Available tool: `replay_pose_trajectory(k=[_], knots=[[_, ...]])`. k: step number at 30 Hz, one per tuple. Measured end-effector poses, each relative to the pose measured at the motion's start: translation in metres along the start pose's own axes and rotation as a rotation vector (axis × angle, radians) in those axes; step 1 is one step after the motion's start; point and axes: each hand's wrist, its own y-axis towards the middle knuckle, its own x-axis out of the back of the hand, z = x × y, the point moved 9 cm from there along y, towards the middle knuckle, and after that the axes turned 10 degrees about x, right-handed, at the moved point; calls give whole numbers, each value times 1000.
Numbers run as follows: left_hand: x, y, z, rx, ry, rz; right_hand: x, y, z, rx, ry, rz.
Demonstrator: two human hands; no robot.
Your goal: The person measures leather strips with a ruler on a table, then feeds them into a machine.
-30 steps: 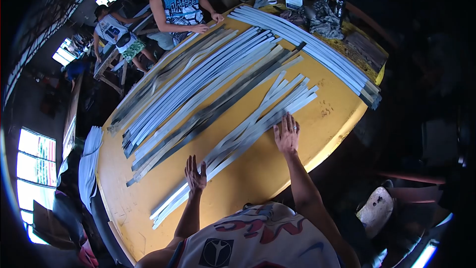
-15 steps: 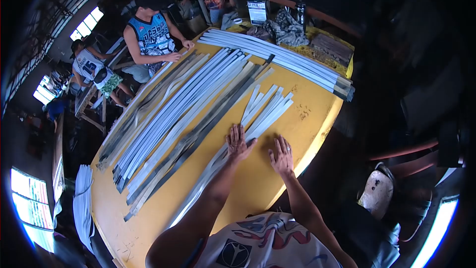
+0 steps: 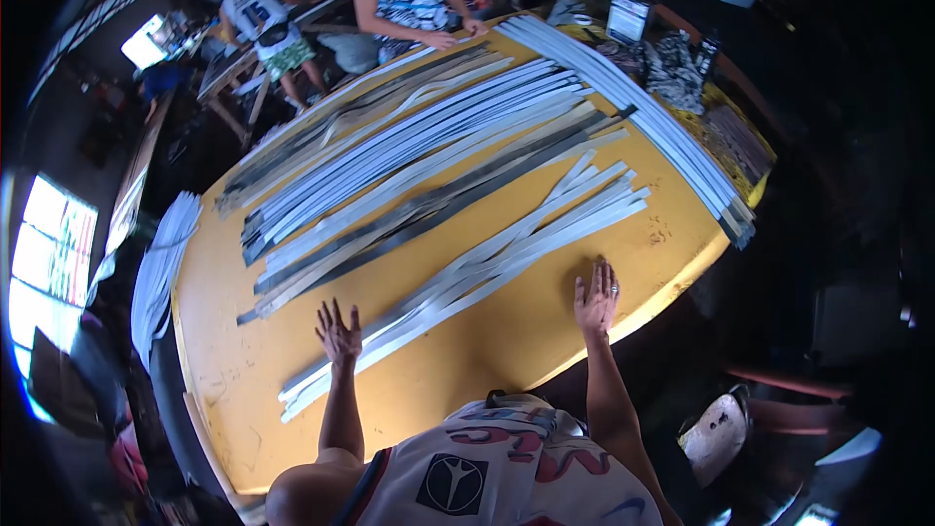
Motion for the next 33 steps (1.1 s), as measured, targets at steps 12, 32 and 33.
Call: replay_pose_trajectory(k=[12,32,33], knots=[[-8,-62,138,199,-144,-137,-21,12,-18,301,-16,-182],[0,-140,163,371,-437,-355,-80,46,215,759,592,-63],[7,-146,165,325,-546,-415,-65,36,266,799,669,-42]])
